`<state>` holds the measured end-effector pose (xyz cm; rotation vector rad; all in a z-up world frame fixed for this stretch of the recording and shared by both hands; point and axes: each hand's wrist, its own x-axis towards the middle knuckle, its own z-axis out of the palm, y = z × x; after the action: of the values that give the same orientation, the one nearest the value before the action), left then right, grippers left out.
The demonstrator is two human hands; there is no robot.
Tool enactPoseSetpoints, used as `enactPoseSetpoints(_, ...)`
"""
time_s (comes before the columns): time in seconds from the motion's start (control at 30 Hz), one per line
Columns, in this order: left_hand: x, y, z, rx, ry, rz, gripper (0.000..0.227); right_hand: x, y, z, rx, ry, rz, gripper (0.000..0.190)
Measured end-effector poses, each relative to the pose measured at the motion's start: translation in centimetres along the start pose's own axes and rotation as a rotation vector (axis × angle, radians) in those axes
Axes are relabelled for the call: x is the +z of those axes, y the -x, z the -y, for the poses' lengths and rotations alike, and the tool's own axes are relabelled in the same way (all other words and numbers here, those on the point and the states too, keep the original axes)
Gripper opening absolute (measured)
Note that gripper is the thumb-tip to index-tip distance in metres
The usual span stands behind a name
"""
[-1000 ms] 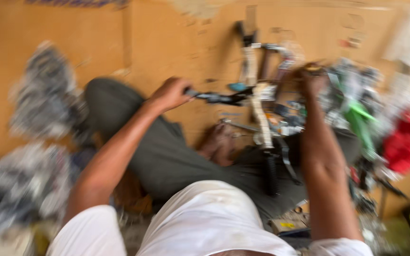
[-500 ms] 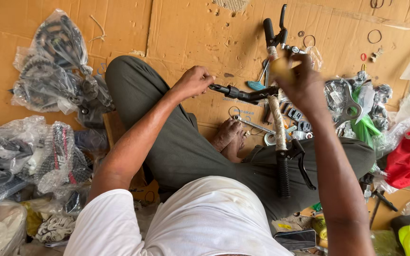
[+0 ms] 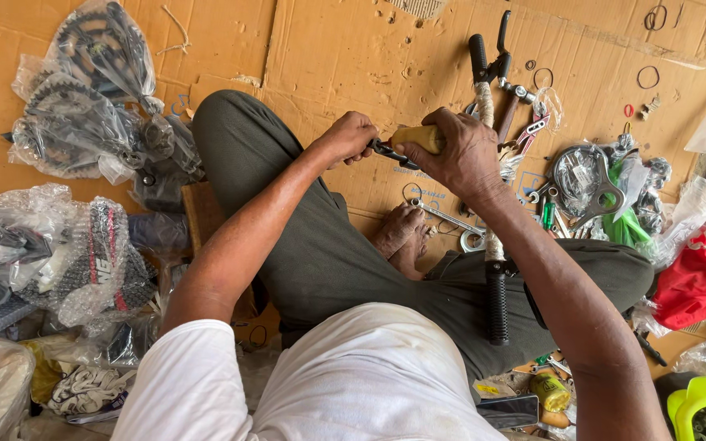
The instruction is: The person sits on the floor and assembles a bicycle handlebar by attaching brake levers and grips. They use a hammer to tap the grips into place and a screwdriver to tighten the brake lever bolts.
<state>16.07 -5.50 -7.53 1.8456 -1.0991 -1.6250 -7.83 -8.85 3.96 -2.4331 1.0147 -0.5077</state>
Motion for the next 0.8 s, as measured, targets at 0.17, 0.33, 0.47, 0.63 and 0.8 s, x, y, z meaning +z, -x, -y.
enactPoseSetpoints(0.17,0.1,-0.6,0.5,0.021,-0.002,0.006,0.026,0.5,0.1,0.3,0.014,-0.016,-0.016,0.057)
enactPoseSetpoints(0.33,0.2,-0.8,0.7,-0.007,0.044,0.012,0.027,0.7,0.3,0.1,0.045,-0.060,-0.001,0.056)
enactPoseSetpoints(0.47,0.2,-0.6,0.5,-0.019,0.011,-0.002,0.023,1.0,0.5,-0.2,0.038,-0.028,-0.009,0.056)
enactPoseSetpoints(0.63,0.2,-0.4,0.4,-0.018,-0.001,-0.001,0.025,1.3,0.7,-0.5,0.046,-0.026,0.005,0.056)
enactPoseSetpoints(0.8,0.1,-0.1,0.1,-0.038,-0.025,-0.010,0.026,1.3,1.1,-0.9,0.026,0.015,-0.022,0.055)
